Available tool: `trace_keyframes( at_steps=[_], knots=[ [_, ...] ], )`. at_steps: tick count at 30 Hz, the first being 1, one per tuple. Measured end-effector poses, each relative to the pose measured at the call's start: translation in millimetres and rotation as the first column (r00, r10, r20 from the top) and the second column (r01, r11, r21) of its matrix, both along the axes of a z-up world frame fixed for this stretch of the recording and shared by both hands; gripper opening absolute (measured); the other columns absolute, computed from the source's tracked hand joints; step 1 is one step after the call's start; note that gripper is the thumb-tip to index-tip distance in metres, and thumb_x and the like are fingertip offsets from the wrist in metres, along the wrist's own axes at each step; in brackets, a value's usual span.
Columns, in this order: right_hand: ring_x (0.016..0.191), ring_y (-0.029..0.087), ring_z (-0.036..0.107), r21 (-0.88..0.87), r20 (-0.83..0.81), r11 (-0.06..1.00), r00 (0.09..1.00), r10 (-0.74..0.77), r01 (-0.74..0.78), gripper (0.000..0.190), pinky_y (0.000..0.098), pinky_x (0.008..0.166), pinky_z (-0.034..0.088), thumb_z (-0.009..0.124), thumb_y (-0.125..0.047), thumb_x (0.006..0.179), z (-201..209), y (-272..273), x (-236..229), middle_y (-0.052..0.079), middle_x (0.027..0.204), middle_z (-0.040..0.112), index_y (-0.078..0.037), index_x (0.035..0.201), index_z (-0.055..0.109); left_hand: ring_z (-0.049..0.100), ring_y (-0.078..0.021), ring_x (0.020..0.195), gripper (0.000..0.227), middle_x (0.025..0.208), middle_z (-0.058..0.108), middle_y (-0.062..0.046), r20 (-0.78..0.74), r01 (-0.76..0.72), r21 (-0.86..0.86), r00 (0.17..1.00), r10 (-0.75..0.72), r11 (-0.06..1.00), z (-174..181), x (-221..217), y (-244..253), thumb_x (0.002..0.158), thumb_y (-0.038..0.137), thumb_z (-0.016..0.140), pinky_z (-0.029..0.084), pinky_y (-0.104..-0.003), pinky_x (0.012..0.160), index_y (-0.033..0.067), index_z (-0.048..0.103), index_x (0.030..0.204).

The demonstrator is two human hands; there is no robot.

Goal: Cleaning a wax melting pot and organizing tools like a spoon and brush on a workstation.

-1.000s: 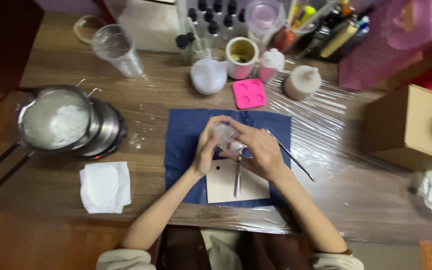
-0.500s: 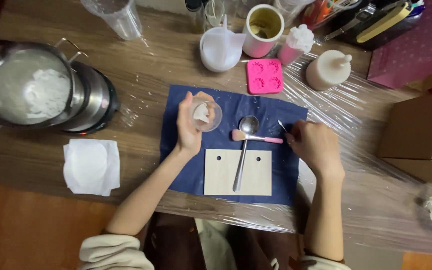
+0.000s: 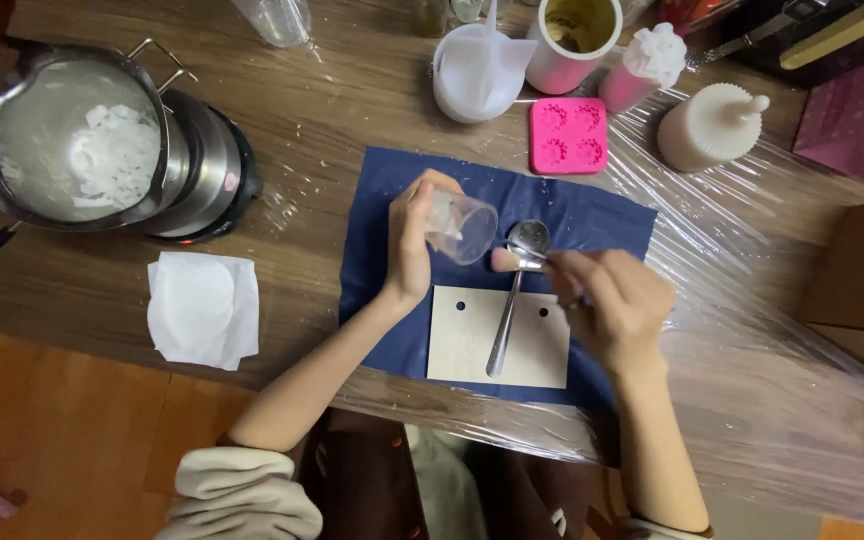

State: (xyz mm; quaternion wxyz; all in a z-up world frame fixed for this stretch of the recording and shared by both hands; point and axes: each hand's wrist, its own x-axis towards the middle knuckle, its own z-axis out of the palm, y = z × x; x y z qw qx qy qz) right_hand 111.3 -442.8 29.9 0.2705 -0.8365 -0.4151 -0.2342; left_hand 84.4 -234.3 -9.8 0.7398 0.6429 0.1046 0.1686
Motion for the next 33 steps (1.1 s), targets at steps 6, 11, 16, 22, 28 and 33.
trace_keyframes(
  at_steps=[6,11,16,22,28,33],
  knots=[
    [0.054,0.019,0.054,-0.058,0.028,0.993,0.994,0.104,-0.102,0.022,0.0292,0.051,0.048,0.059,-0.013,0.075,-16.6,11.3,-6.8,0.000,0.072,0.060,-0.017,0.094,0.070,0.060,-0.0186,0.064,0.046,0.069,0.061,-0.007,0.110,-0.038,0.313,0.994,0.003,0.949,0.6,-5.2,0.0,0.095,0.048,0.028,0.047,-0.026,0.059,0.0129,0.058,0.088],
    [0.056,0.018,0.056,0.002,0.015,0.993,0.992,0.122,-0.122,0.019,0.0273,0.052,0.048,0.054,-0.003,0.078,-25.2,23.1,-12.2,0.001,0.077,0.063,-0.012,0.087,0.068,0.063,-0.0258,0.068,0.047,0.072,0.061,-0.007,0.151,-0.041,0.509,0.988,-0.043,0.860,-6.9,-7.9,-6.3,0.094,0.052,0.025,0.050,-0.030,0.062,0.0169,0.056,0.093],
    [0.051,0.016,0.053,0.169,0.038,0.986,0.999,-0.016,0.009,0.016,0.0233,0.053,0.047,0.061,0.000,0.076,-34.0,28.9,-10.9,-0.003,0.070,0.061,-0.014,0.077,0.068,0.060,-0.0245,0.066,0.046,0.075,0.058,-0.010,0.166,-0.006,0.354,0.984,-0.056,0.935,-14.8,-9.0,-17.1,0.094,0.053,0.030,0.049,-0.031,0.062,0.0131,0.052,0.103],
    [0.053,0.019,0.057,0.214,0.033,0.977,0.999,0.005,-0.012,0.019,0.0285,0.053,0.049,0.060,0.009,0.072,-14.9,28.3,-4.2,0.005,0.075,0.066,-0.005,0.081,0.070,0.049,-0.0136,0.054,0.047,0.071,0.052,-0.008,0.123,0.054,0.063,0.990,-0.062,0.996,-20.1,-4.9,-20.3,0.099,0.045,0.021,0.042,-0.024,0.051,0.0068,0.046,0.106],
    [0.056,0.019,0.057,0.205,0.023,0.974,0.995,0.096,-0.099,0.031,0.0307,0.054,0.051,0.055,0.010,0.067,-12.7,23.3,-2.1,0.007,0.082,0.066,-0.003,0.089,0.072,0.061,-0.0103,0.060,0.050,0.081,0.058,-0.006,0.078,0.127,-0.359,0.991,-0.106,0.925,-12.0,-0.6,-17.3,0.097,0.052,0.024,0.051,-0.020,0.044,0.0087,0.047,0.106],
    [0.063,0.023,0.060,0.120,0.063,0.986,0.992,0.113,-0.120,0.032,0.0334,0.058,0.051,0.057,0.013,0.071,-0.1,27.4,-4.8,0.008,0.086,0.067,-0.005,0.093,0.072,0.064,-0.0128,0.060,0.047,0.080,0.059,-0.010,0.045,0.132,-0.382,0.991,-0.125,0.915,-13.9,0.6,-19.4,0.096,0.047,0.032,0.053,-0.022,0.041,0.0043,0.052,0.102]
  ],
)
